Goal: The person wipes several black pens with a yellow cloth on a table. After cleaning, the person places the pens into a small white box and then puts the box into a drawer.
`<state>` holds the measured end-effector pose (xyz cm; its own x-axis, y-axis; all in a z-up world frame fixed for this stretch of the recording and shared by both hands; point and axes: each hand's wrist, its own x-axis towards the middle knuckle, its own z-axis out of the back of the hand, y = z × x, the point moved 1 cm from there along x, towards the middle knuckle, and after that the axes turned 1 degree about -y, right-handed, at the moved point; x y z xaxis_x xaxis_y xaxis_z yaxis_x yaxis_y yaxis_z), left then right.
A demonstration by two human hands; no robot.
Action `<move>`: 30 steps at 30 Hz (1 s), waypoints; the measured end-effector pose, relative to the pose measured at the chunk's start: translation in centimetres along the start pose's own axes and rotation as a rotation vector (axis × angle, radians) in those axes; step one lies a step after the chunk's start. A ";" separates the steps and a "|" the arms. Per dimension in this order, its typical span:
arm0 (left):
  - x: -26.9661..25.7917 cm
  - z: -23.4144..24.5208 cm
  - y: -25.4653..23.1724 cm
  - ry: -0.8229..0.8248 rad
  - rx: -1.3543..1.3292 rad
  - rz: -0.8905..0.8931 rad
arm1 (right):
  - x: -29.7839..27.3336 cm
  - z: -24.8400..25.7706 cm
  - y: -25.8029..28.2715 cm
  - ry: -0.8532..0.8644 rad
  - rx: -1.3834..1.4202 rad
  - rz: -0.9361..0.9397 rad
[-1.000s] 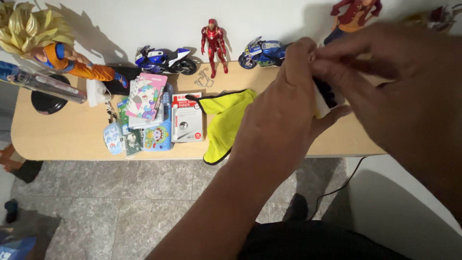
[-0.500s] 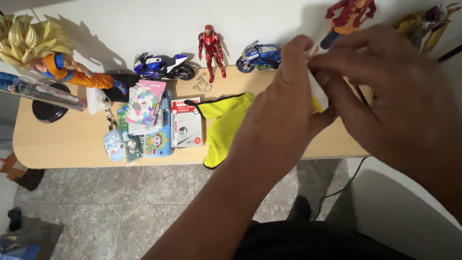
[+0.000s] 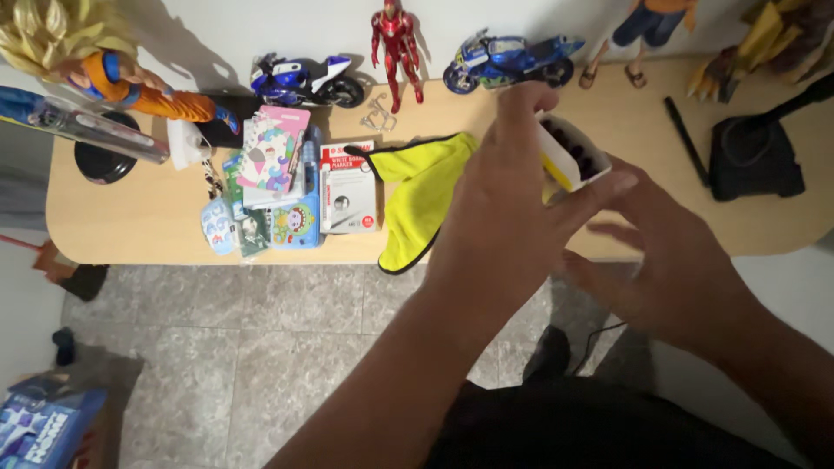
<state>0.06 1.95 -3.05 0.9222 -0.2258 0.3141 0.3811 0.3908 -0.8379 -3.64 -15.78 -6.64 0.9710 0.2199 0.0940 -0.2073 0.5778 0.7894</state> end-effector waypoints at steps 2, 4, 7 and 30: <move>0.0 -0.8 -0.3 -0.017 0.003 0.062 | 0.3 -0.2 0.5 -0.080 -0.113 0.011; 0.2 -1.1 -0.7 -0.065 -0.069 -0.013 | 1.7 0.4 0.8 -0.037 -0.366 -0.302; 0.0 -0.9 -0.8 -0.109 -0.221 -0.116 | 2.1 2.0 2.2 -0.136 -0.565 -0.138; 0.4 -0.2 -2.3 -0.010 -0.662 0.281 | 2.2 2.8 6.6 -0.224 -0.041 -0.047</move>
<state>-0.47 0.74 -1.12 0.9812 -0.1866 0.0486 0.0123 -0.1910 -0.9815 -2.49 -13.68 0.44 0.9809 0.0147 0.1938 -0.1616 0.6155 0.7714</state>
